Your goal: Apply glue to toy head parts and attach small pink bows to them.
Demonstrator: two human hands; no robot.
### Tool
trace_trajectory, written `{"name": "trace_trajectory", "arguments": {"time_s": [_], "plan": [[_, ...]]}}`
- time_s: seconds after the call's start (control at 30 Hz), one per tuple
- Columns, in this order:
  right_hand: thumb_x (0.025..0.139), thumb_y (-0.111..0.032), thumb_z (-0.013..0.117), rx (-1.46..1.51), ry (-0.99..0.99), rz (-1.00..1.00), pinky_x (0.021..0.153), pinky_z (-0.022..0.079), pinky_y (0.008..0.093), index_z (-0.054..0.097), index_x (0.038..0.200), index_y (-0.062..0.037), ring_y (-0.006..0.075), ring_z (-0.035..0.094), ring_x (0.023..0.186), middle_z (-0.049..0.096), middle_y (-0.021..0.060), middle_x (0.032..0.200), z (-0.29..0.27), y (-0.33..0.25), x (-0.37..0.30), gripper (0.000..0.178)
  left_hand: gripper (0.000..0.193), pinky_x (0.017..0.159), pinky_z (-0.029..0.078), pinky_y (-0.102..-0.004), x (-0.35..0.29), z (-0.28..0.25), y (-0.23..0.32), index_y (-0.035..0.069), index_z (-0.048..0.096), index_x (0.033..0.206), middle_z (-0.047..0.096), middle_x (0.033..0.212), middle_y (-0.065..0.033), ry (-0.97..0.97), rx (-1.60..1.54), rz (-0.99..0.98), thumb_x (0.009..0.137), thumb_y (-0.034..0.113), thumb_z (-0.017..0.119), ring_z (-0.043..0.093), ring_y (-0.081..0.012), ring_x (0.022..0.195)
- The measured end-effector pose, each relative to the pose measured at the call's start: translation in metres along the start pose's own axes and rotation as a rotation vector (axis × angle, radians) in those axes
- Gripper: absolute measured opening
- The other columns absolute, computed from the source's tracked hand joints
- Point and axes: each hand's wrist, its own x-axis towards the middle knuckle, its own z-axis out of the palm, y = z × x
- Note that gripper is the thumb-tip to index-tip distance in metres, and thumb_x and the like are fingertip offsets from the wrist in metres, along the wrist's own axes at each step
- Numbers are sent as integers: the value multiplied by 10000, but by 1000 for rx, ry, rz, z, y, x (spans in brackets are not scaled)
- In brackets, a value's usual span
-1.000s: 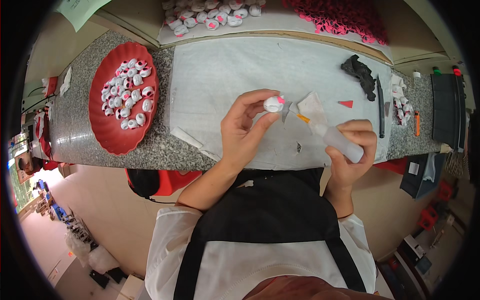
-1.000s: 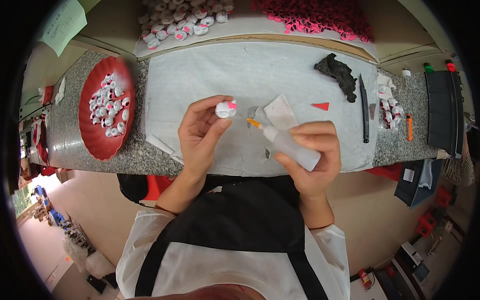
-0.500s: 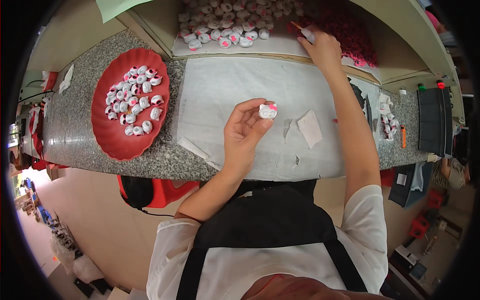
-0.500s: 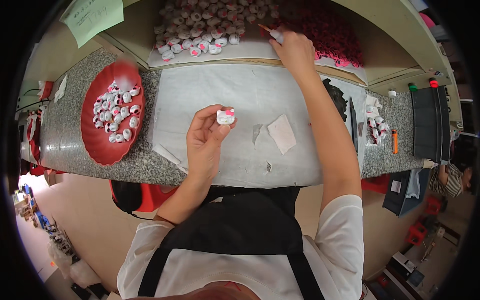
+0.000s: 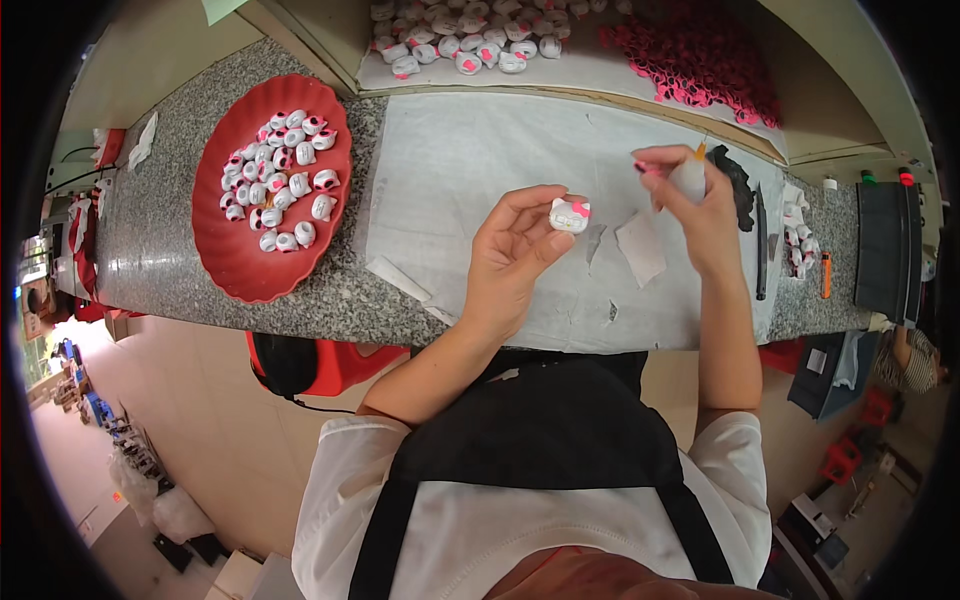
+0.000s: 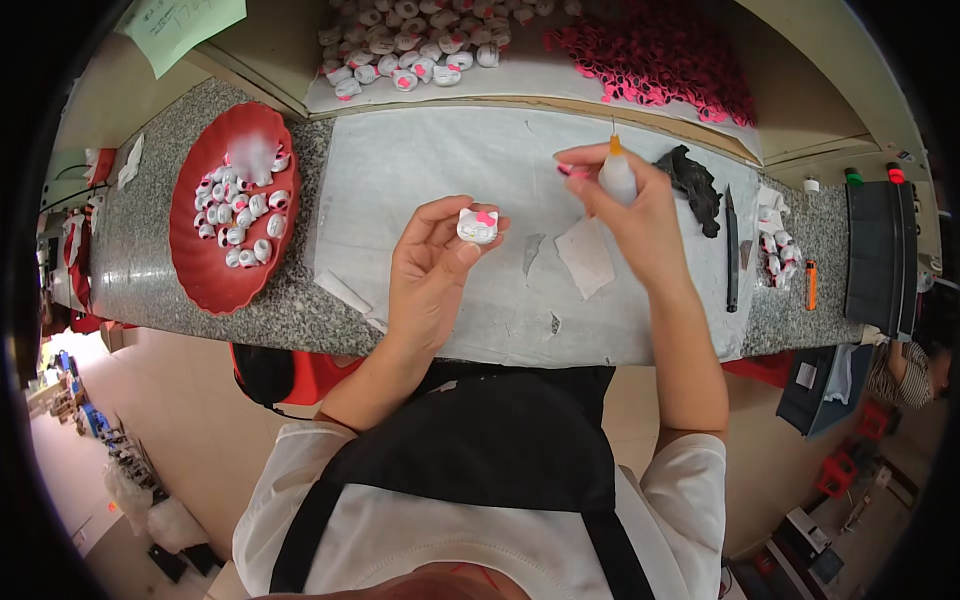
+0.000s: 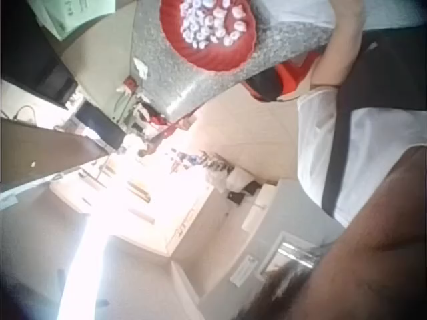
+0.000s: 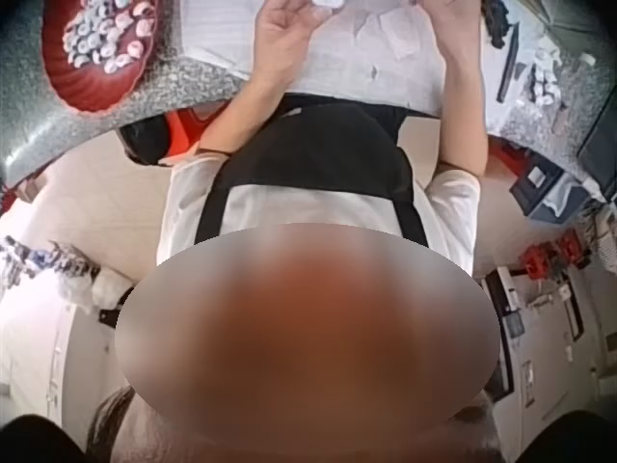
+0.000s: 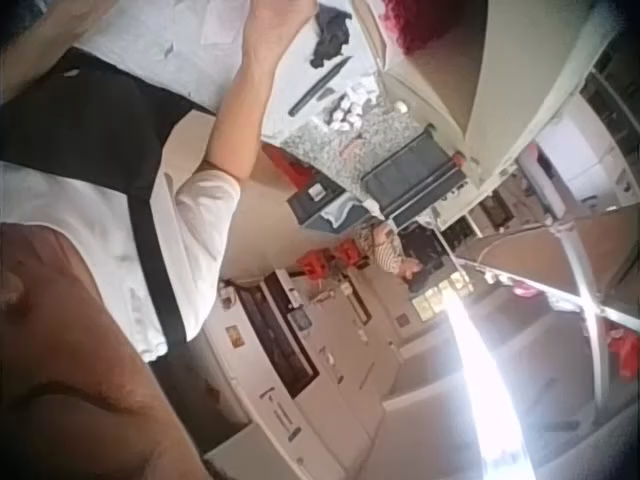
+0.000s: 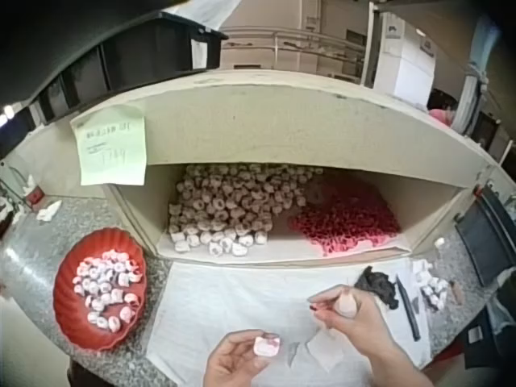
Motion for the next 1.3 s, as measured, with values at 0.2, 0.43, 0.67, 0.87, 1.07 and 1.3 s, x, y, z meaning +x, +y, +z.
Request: {"name": "trace_trajectory", "arguments": {"time_s": [0.2, 0.43, 0.67, 0.87, 1.07, 1.3], "plan": [[669, 34, 562, 430, -6, 85, 535, 376, 191, 520, 740, 0, 79, 472, 591, 532, 45, 705, 28, 6, -40, 89, 330, 852, 345, -302, -2, 12, -2, 5, 423, 1016, 513, 1001, -144, -140, 90, -9, 711, 5, 549, 470, -216, 985], [673, 23, 573, 548, 118, 109, 539, 394, 218, 503, 738, 7, 110, 490, 576, 539, 73, 682, 30, 19, -48, 97, 334, 844, 344, -291, -1, 11, -6, 6, 429, 1010, 516, 990, -141, -133, 56, -41, 703, 2, 558, 481, -197, 955], [668, 44, 550, 569, 180, 67, 535, 395, 237, 493, 714, 12, 128, 484, 564, 529, 101, 688, 16, 17, -54, 80, 326, 794, 401, -281, -1, 10, -7, -11, 432, 1010, 508, 995, -147, -84, 285, 116, 705, -57, 537, 495, -187, 933], [648, 54, 549, 603, 22, 121, 521, 385, 220, 494, 701, 12, 124, 478, 568, 511, 88, 687, 25, 5, -59, 87, 293, 756, 423, -276, -2, 8, -10, -22, 456, 981, 503, 1001, -164, -115, 571, 281, 702, -78, 529, 504, -194, 907], [647, 46, 557, 608, 8, 127, 519, 384, 216, 498, 707, 9, 116, 472, 570, 508, 79, 685, 27, 8, -58, 92, 259, 747, 428, -275, -2, 7, -10, -21, 492, 943, 508, 995, -152, -149, 745, 369, 694, -65, 548, 505, -193, 904], [660, 28, 564, 592, 24, 125, 519, 382, 214, 498, 719, 6, 108, 470, 589, 511, 73, 704, 27, 13, -58, 91, 278, 743, 427, -268, -2, 6, -11, -11, 499, 940, 511, 985, -149, -181, 795, 397, 676, -70, 564, 505, -193, 902]]}}
